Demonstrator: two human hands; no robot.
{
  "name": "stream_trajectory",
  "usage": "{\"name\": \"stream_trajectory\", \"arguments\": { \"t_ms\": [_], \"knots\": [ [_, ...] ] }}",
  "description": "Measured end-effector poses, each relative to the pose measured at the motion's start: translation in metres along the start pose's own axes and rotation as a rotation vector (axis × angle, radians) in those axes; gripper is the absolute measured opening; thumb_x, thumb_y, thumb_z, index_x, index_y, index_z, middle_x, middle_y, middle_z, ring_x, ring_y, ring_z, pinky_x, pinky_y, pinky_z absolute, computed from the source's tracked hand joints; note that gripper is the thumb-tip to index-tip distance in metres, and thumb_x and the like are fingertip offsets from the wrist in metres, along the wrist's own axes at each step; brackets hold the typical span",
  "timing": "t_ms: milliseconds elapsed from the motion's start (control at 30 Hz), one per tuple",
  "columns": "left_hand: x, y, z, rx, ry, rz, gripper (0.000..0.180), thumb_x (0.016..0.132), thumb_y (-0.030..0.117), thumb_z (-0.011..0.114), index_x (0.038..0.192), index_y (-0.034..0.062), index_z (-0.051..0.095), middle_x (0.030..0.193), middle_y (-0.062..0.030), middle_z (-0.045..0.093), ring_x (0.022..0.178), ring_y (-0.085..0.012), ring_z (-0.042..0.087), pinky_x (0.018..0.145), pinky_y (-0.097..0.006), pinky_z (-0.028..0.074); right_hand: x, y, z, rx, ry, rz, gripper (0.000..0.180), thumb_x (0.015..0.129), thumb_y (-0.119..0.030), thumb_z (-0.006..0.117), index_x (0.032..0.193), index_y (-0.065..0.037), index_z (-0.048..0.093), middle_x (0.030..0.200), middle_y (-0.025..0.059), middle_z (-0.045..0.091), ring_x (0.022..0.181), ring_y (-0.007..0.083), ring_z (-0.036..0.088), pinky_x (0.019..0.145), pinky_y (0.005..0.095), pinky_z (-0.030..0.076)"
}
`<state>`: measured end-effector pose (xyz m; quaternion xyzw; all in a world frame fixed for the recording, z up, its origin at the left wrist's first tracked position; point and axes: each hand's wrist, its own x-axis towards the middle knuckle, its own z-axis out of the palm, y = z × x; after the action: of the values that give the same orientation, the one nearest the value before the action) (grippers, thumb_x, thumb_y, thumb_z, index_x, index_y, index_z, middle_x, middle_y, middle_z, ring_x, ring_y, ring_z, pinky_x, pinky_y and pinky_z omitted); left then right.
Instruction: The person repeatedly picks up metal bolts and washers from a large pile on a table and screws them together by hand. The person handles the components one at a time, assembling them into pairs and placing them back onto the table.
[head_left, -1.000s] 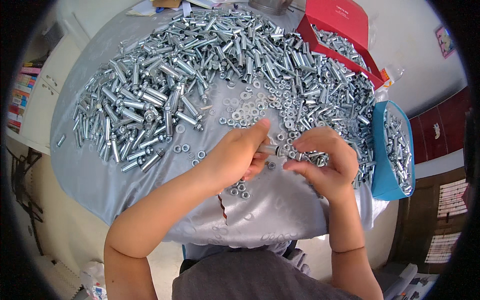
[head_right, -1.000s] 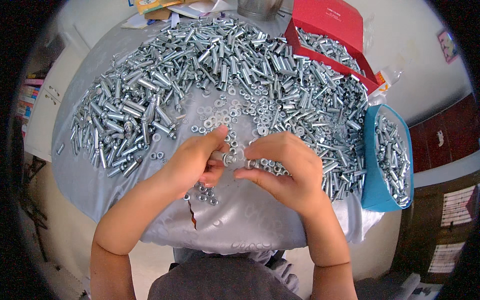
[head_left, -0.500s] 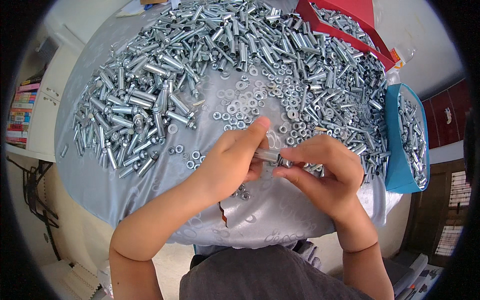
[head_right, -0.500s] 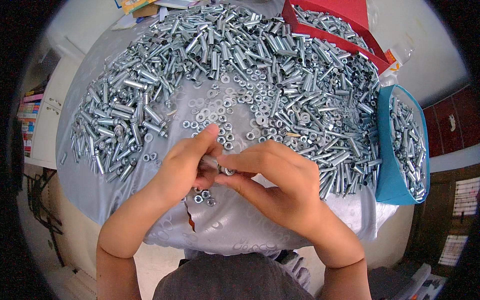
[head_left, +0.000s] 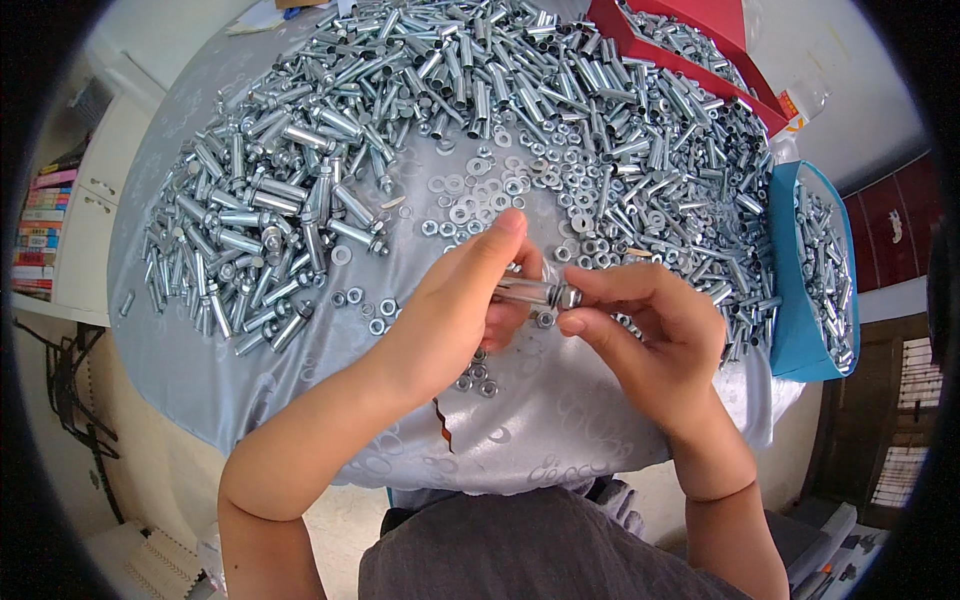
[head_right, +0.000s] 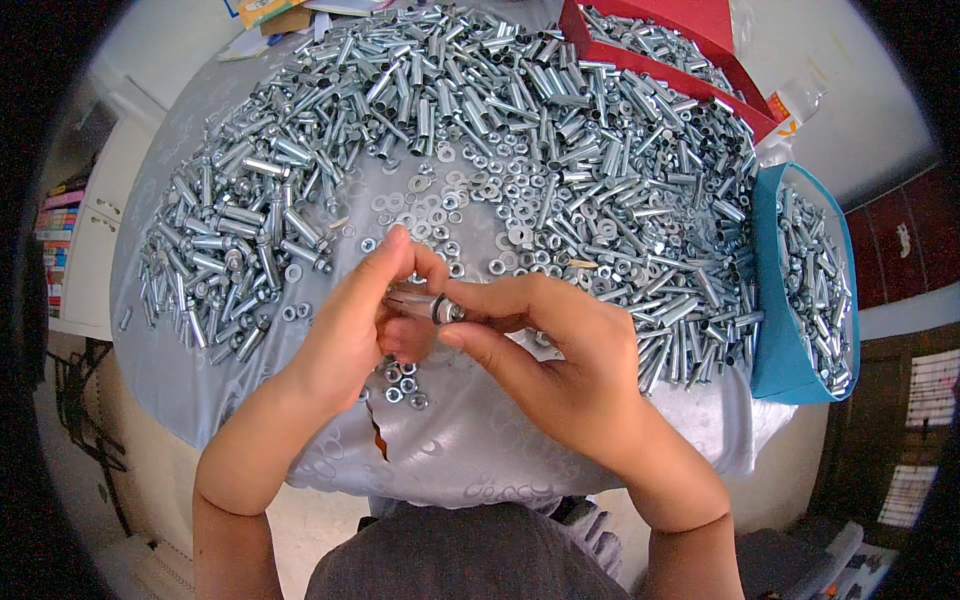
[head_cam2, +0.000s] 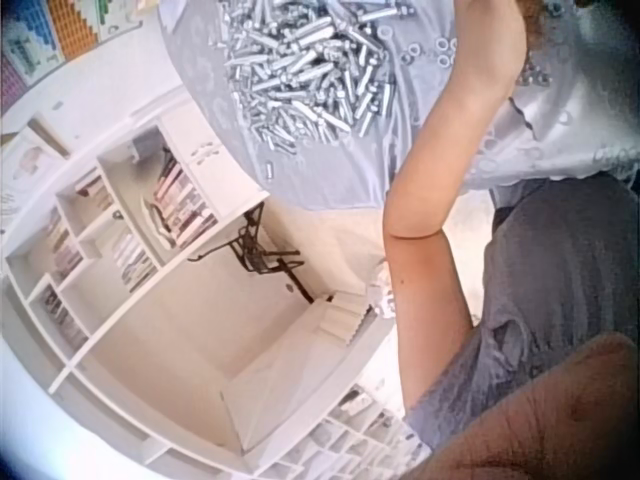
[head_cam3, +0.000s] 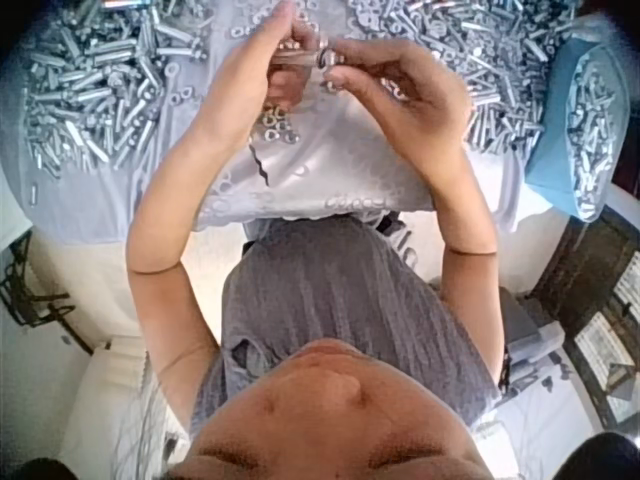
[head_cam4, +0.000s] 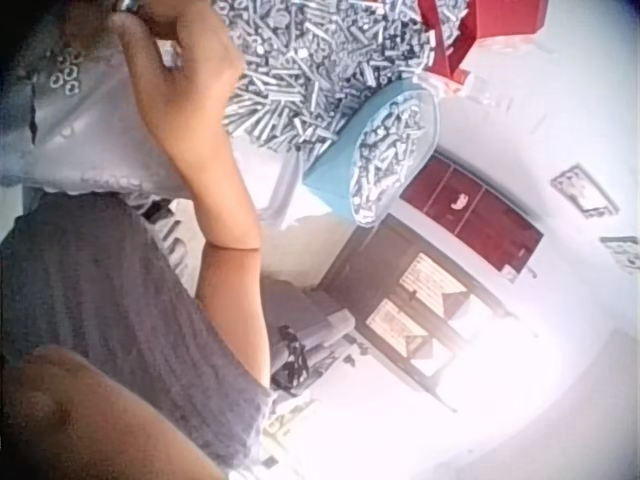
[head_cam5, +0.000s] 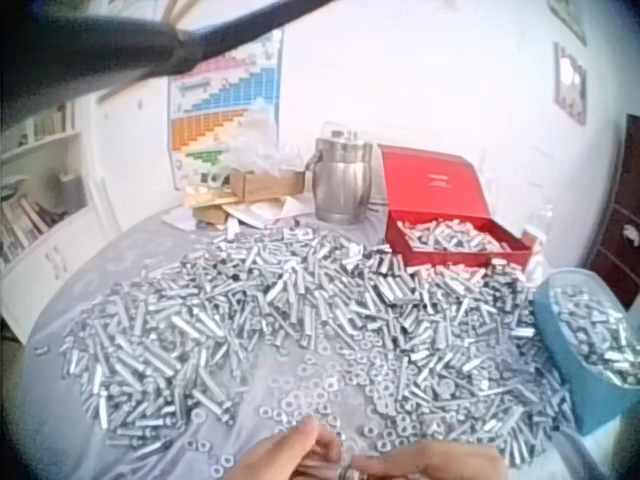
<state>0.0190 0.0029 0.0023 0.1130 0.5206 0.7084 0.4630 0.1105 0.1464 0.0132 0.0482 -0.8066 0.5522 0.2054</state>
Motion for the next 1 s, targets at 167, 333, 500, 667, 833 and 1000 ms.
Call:
{"name": "stream_trajectory", "arguments": {
  "t_ms": [167, 333, 500, 667, 833, 1000],
  "knots": [
    [-0.005, 0.0, 0.004, 0.086, -0.057, 0.067, 0.053, 0.088, 0.056, 0.029, 0.093, 0.0053, 0.045, 0.059, 0.0049, 0.034, 0.052, -0.0043, 0.027, 0.048, -0.019, 0.022, -0.004, -0.004, -0.002, 0.182, -0.005, 0.163, 0.023, 0.074, -0.001, 0.066, 0.094, 0.005, 0.056, 0.086, 0.0096, 0.061, 0.076, 0.012, 0.06, 0.067, 0.022, 0.049],
    [-0.007, -0.006, 0.008, 0.097, -0.082, 0.101, 0.048, 0.09, 0.05, 0.034, 0.088, 0.0043, 0.049, 0.061, 0.0048, 0.034, 0.056, -0.004, 0.03, 0.051, -0.02, 0.026, -0.001, -0.006, -0.003, 0.252, 0.055, 0.226, 0.017, 0.076, -0.003, 0.064, 0.089, 0.005, 0.055, 0.079, 0.0069, 0.059, 0.074, 0.0105, 0.059, 0.065, 0.0209, 0.048],
    [-0.007, -0.006, 0.007, 0.284, -0.081, 0.235, 0.037, 0.091, 0.035, 0.044, 0.074, 0.0029, 0.051, 0.065, 0.0051, 0.04, 0.062, -0.003, 0.035, 0.055, -0.02, 0.03, 0.0, 0.001, -0.007, 0.039, -0.007, 0.198, 0.015, 0.08, -0.01, 0.063, 0.077, 0.002, 0.053, 0.067, 0.0034, 0.055, 0.059, 0.006, 0.051, 0.052, 0.0198, 0.041],
    [-0.007, -0.007, 0.007, 0.291, -0.026, 0.184, 0.037, 0.091, 0.035, 0.044, 0.074, 0.0034, 0.051, 0.066, 0.0052, 0.041, 0.061, -0.0028, 0.034, 0.054, -0.02, 0.029, 0.003, 0.003, -0.014, 0.048, -0.075, 0.219, 0.016, 0.078, -0.013, 0.064, 0.079, 0.0, 0.055, 0.066, 0.0041, 0.054, 0.056, 0.0077, 0.048, 0.049, 0.0204, 0.038],
    [-0.009, 0.0, 0.01, 0.177, 0.072, 0.07, 0.035, 0.09, 0.033, 0.044, 0.072, 0.0035, 0.05, 0.064, 0.0048, 0.04, 0.06, -0.0029, 0.033, 0.053, -0.02, 0.028, 0.005, 0.007, -0.011, 0.007, -0.039, 0.037, 0.03, 0.069, -0.018, 0.073, 0.088, -0.001, 0.058, 0.073, 0.0055, 0.057, 0.06, 0.0102, 0.054, 0.048, 0.0217, 0.041],
    [-0.01, -0.002, 0.002, 0.359, 0.036, 0.156, 0.038, 0.09, 0.028, 0.044, 0.062, 0.0019, 0.047, 0.058, 0.0044, 0.039, 0.057, -0.0027, 0.033, 0.049, -0.023, 0.027, 0.005, -0.001, -0.021, -0.171, -0.269, 0.108, 0.032, 0.067, -0.018, 0.074, 0.09, -0.002, 0.058, 0.075, 0.0054, 0.059, 0.062, 0.0112, 0.056, 0.049, 0.0221, 0.043]
  ]
}}
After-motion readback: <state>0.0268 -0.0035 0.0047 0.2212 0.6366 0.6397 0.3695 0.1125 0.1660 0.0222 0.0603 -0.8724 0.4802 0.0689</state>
